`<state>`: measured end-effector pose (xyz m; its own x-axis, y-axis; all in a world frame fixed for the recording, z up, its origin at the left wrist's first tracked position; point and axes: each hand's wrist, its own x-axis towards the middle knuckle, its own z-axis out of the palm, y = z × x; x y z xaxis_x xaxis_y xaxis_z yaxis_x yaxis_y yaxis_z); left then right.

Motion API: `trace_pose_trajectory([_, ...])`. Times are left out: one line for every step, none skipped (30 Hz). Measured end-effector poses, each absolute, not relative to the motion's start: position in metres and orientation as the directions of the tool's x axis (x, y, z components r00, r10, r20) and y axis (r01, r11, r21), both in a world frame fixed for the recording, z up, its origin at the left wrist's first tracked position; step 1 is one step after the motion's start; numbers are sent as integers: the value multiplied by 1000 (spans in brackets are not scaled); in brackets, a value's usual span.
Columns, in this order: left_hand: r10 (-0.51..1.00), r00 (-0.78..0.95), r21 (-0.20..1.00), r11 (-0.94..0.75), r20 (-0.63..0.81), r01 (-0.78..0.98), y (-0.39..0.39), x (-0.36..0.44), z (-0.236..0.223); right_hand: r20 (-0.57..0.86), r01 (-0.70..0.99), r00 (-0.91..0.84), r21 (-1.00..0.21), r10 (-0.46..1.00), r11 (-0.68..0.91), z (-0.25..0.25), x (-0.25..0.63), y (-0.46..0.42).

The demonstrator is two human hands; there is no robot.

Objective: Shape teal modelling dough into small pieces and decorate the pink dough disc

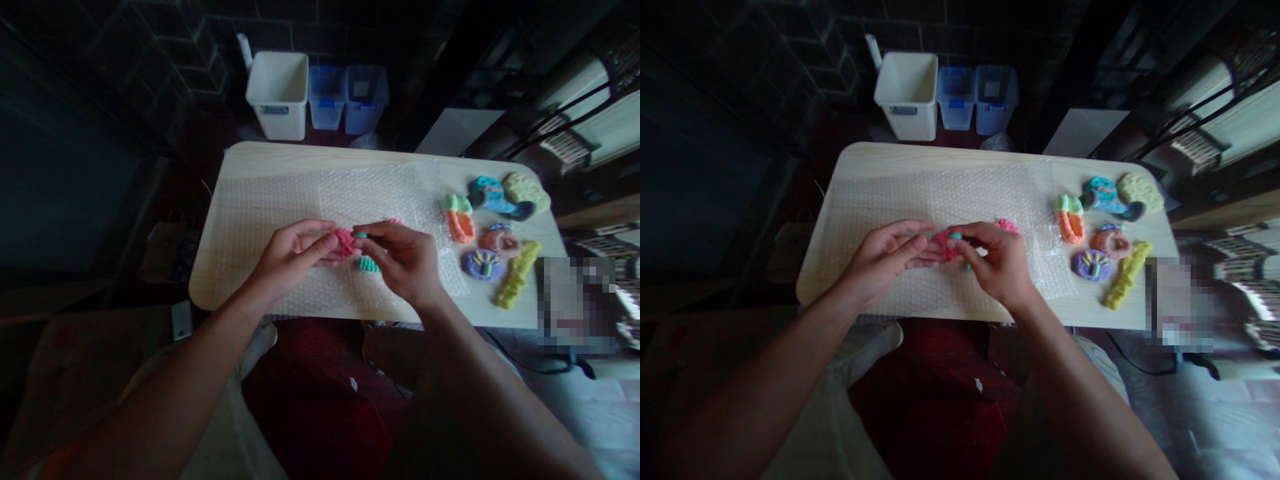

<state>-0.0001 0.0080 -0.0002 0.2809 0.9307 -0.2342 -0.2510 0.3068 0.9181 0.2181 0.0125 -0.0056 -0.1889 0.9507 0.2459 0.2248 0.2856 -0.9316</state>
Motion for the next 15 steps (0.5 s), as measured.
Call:
trace_pose_trajectory([943, 245, 922, 289, -228, -256, 9, -1, 1, 210, 175, -99, -959, 973, 225, -7, 223, 16])
trace_pose_trajectory([953, 206, 927, 272, -222, -258, 10, -3, 1, 179, 114, -25, -977, 984, 181, -8, 228, 20])
trace_pose_trajectory([961, 168, 932, 256, -218, -257, 12, -4, 2, 157, 59, 25, -986, 987, 156, -9, 233, 24])
trace_pose_trajectory([968, 131, 936, 243, -216, -255, 13, -6, 3, 145, 16, 53, -989, 988, 145, -11, 237, 28])
trace_pose_trajectory([972, 98, 939, 232, -214, -254, 14, -8, 4, 136, -13, 58, -991, 989, 137, -12, 241, 32])
trace_pose_trajectory([975, 69, 941, 222, -211, -255, 15, -9, 4, 128, -32, 56, -991, 990, 130, -12, 245, 35])
trace_pose_trajectory([977, 45, 943, 213, -208, -257, 16, -10, 4, 121, -44, 48, -991, 992, 123, -13, 247, 38])
trace_pose_trajectory([978, 31, 943, 207, -207, -259, 16, -11, 4, 112, -49, 38, -992, 993, 113, -13, 249, 39])
trace_pose_trajectory([978, 24, 943, 205, -206, -261, 17, -11, 4, 103, -49, 28, -993, 994, 105, -13, 250, 40])
trace_pose_trajectory([979, 25, 943, 203, -204, -263, 17, -11, 4, 98, -48, 15, -994, 995, 99, -13, 251, 41])
trace_pose_trajectory([979, 28, 944, 202, -202, -261, 17, -11, 4, 95, -48, 3, -994, 995, 95, -13, 251, 41])
trace_pose_trajectory([979, 33, 945, 202, -200, -256, 16, -11, 3, 91, -54, -8, -994, 996, 90, -14, 251, 41])
trace_pose_trajectory([979, 36, 947, 202, -199, -248, 16, -11, 3, 85, -67, -13, -994, 996, 84, -14, 251, 41])
trace_pose_trajectory([979, 37, 950, 202, -199, -239, 16, -11, 2, 75, -86, -15, -994, 997, 74, -14, 250, 40])
trace_pose_trajectory([980, 35, 952, 201, -198, -231, 15, -11, 2, 61, -107, -15, -992, 998, 59, -15, 250, 40])
